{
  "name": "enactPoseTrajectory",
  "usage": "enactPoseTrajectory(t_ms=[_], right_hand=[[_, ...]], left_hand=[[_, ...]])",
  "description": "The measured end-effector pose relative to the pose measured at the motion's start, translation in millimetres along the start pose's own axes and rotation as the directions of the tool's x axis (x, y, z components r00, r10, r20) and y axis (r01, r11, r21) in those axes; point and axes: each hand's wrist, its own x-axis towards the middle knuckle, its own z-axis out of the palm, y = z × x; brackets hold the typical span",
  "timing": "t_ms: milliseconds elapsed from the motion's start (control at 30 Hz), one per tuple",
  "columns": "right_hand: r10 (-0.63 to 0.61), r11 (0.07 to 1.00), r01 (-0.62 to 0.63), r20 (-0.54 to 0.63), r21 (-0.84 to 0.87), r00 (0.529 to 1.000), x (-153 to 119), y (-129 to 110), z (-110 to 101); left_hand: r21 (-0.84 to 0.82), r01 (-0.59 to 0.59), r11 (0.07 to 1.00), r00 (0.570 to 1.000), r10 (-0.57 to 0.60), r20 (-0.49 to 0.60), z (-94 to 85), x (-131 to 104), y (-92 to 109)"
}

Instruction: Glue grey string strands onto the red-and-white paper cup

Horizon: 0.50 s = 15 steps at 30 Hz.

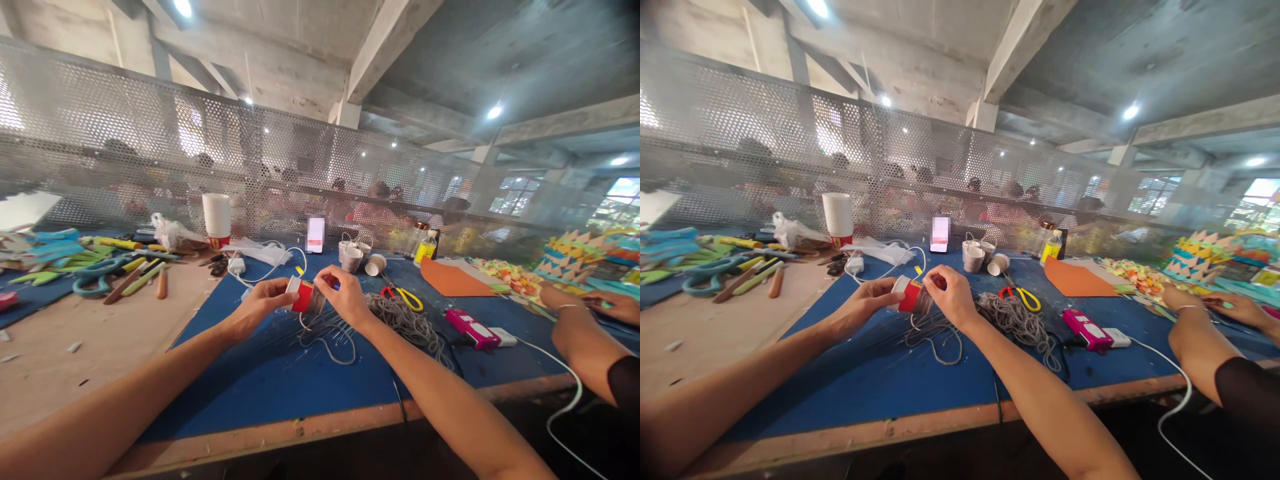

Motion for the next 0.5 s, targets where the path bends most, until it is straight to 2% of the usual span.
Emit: enactPoseTrajectory(t_ms=[300,500], right_hand=[[0.008,1.0,-0.008,0.002,-0.012,1.0,-0.3,-0.5,-0.1],[0.006,1.0,-0.006,0.005,-0.01,1.0,-0.7,0.0,-0.3]], left_hand=[[-0.002,0.003,1.0,1.0,-0.003,0.008,-2.7,0.8,-4.1],[0.007,0.007,1.0,1.0,-0.007,0.006,0.9,-1.2,2.6]])
